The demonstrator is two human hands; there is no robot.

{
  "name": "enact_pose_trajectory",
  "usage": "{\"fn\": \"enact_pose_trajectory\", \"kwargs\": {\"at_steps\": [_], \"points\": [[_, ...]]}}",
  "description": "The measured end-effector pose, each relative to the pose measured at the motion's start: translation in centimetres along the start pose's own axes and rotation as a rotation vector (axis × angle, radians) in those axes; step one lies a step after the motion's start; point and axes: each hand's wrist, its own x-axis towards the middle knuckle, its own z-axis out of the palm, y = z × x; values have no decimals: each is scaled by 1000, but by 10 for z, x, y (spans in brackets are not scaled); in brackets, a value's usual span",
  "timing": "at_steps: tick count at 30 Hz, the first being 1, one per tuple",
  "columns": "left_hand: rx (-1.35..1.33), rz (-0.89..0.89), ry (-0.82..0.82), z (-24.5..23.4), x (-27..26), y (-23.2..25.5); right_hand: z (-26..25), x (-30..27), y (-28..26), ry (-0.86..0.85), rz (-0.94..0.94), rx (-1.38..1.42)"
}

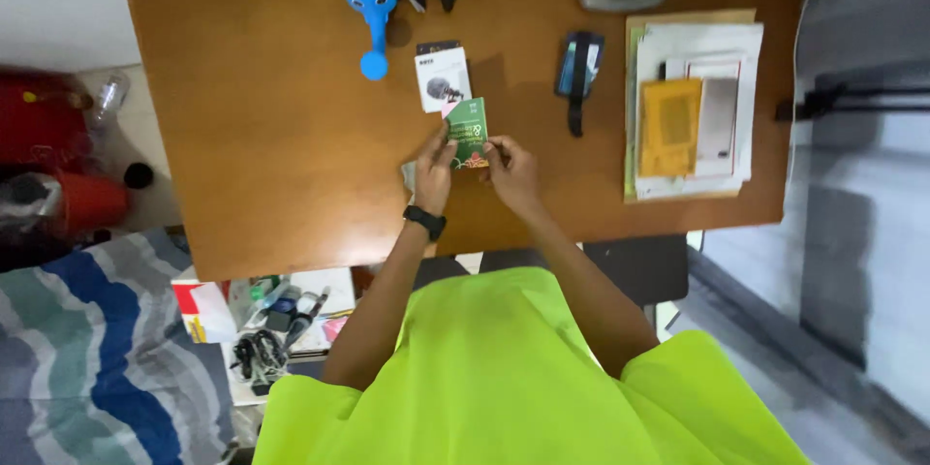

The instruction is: The person repeatedly wipes the surfaces of several small cards using a white cloth. They pick up each card from a lower surface, wipe both sides, and place it on the desk. The person handles multiple cards one by one throughout the clip.

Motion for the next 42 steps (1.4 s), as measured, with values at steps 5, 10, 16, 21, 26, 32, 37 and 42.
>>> {"fn": "enact_pose_trajectory", "kwargs": {"at_steps": [5, 10, 16, 21, 26, 32, 37, 42], "points": [[658, 77, 123, -2, 63, -61, -1, 79, 46, -55, 29, 85], [1023, 224, 262, 20, 86, -28, 17, 124, 68, -77, 9, 73], [1111, 131, 316, 22, 91, -55, 37, 141, 75, 15, -99, -306], [1152, 39, 281, 22, 91, -62, 40, 130, 49, 12, 69, -526], [1043, 95, 297, 23, 82, -40, 35, 120, 44, 5, 33, -576], [318, 189, 31, 57, -42, 111, 23, 63, 56, -21, 3, -583], [-351, 275, -1014, 8, -221, 219, 34, -57, 55, -77, -286, -500], [-404, 320, -845, -74, -336, 189, 79, -191, 86, -212, -351, -573]]}}
